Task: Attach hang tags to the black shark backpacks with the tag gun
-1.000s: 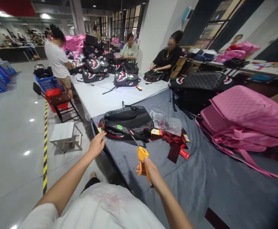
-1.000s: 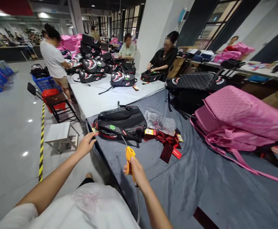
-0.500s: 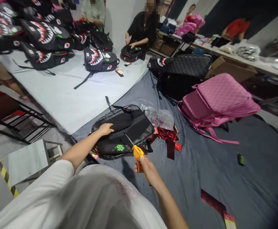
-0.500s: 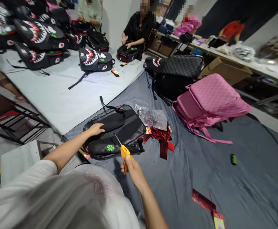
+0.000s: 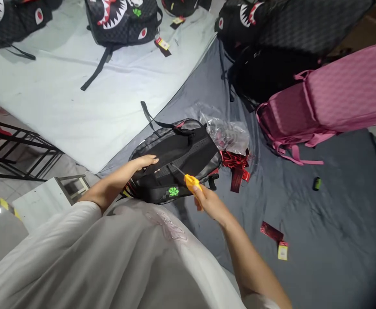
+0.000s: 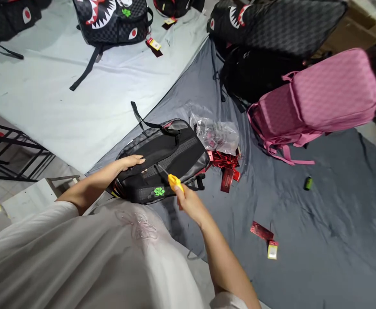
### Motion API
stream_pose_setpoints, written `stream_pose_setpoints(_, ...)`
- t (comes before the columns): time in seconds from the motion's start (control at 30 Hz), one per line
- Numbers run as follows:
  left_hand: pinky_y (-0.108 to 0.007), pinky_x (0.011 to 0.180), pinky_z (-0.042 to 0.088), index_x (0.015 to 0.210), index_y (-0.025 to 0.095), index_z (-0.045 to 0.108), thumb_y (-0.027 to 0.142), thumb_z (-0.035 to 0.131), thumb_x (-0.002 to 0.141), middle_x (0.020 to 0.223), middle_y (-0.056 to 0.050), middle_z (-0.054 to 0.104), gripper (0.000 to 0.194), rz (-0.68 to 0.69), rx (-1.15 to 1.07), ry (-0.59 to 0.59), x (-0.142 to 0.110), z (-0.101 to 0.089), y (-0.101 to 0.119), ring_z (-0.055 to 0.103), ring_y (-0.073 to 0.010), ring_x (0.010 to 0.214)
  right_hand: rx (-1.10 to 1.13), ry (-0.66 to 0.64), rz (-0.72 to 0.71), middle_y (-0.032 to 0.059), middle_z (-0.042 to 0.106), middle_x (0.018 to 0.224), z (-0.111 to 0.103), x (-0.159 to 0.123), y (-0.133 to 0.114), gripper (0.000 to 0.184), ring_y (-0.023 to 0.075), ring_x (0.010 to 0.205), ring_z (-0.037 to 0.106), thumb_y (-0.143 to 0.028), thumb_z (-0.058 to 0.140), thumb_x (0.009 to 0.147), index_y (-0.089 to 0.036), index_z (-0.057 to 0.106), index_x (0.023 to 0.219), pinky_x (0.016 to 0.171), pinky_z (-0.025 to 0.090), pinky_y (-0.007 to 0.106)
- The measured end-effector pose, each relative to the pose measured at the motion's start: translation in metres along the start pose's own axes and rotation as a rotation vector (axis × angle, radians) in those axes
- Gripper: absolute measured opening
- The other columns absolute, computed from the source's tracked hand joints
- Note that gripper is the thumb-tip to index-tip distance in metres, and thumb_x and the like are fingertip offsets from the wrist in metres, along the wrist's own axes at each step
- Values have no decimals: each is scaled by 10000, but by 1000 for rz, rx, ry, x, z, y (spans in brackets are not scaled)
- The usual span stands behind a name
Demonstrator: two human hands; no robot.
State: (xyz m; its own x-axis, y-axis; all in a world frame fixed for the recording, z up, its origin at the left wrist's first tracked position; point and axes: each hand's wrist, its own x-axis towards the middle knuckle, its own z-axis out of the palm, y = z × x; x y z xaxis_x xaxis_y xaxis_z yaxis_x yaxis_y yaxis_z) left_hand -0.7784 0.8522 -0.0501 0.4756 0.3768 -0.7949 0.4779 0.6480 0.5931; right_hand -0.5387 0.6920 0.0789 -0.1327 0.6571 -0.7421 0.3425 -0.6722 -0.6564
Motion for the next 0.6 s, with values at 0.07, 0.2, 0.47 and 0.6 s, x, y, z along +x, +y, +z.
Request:
stream_pose_setpoints(0.07, -344, 762, 565, 1188, 119, 632, 580, 263, 1013, 938, -121, 748, 616, -4, -20, -82, -5, 4, 3, 710, -187, 792, 29, -127, 21, -42, 584, 519, -5, -4, 0, 529, 129, 418, 529, -714, 511, 833, -202, 613, 914, 460, 412, 246)
stream_pose_setpoints(0.2, -335, 856, 543, 1297, 140, 610, 508, 224, 1039, 1072, -124, 719, 592, 179, 359, 74, -11, 27, 4, 690, -200, 951, -3, -58, 33, -36, 580, 530, -36, -16, 10, 567, 130, 434, 540, -764, 453, 832, -206, 549, 800, 476, 414, 254)
stream_pose_setpoints(0.47, -488, 1105, 344, 1406, 173, 470, 170, 650, 863, 1345, -176, 518, 572, 250, 788, 571, -9, 74, 14, 435, -354, 1314, -203, 184, -26, -6, 616, 580, -53, -19, 23, 545, 144, 508, 589, -688, 358, 922, -197, 593, 881, 556, 430, 270)
stream_pose_setpoints(0.6, -396, 1035, 428, 1289, 216, 538, 252, 644, 875, 1267, -120, 585, 429, 288, 848, 774, -12, 60, 28, 532, -290, 1218, -285, 157, 33, -8, 630, 623, -60, 4, 22, 485, 153, 517, 612, -592, 333, 974, -190, 600, 1022, 542, 419, 262)
